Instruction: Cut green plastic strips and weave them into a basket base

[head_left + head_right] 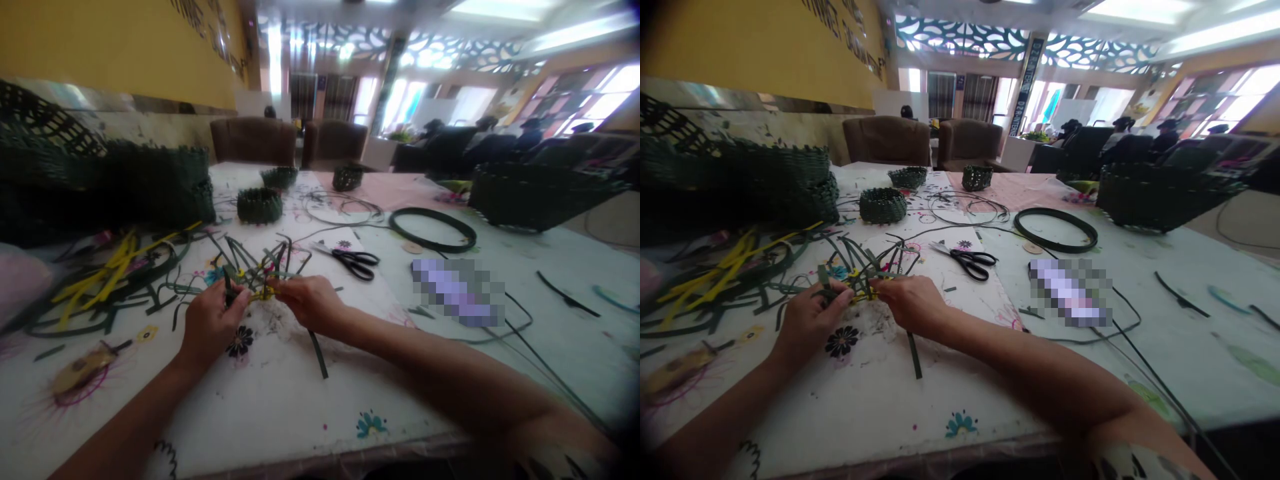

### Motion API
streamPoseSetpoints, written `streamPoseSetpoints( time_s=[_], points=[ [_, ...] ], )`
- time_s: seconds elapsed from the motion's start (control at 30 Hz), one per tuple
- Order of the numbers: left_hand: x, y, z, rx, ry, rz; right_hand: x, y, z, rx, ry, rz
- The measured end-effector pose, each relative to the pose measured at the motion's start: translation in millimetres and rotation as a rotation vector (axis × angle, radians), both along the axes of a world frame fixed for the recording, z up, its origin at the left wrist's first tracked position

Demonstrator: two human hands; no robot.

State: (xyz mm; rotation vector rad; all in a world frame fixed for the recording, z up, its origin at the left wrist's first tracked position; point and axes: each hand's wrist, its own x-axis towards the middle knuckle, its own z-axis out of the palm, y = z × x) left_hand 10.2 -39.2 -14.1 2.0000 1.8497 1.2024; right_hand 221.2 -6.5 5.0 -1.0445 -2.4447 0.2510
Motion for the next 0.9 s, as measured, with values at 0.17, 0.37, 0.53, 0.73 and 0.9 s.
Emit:
streamPoseSetpoints(
  time_s=[0.17,0.37,0.53,0.73,0.9],
  points=[
    [-1.1,2.0,4.4,-0.109,0.059,-0.113,2.3,-0.6,0.1,0.105,-0.126,0.03],
    [-2.8,3.3,8.6,-0.084,0.095,-0.203,0.7,-2.6,8.0,0.075,-0.267,-0.055],
    [-5.7,3.1,6.7,-0.065,-0.013,-0.167,-0.1,-1.7,6.8,0.035,-0.161,-0.089],
    [-3.1,-3.6,8.6,0.125,-0.01,-0.171,-1.3,-2.0,6.3,-0.024,-0.094,-0.128],
    [1.2,-8.1,10.7,0.252,-0.062,-0.181,-3.4,-3.2,8.1,-0.06,-0.113,-0.164]
  ],
)
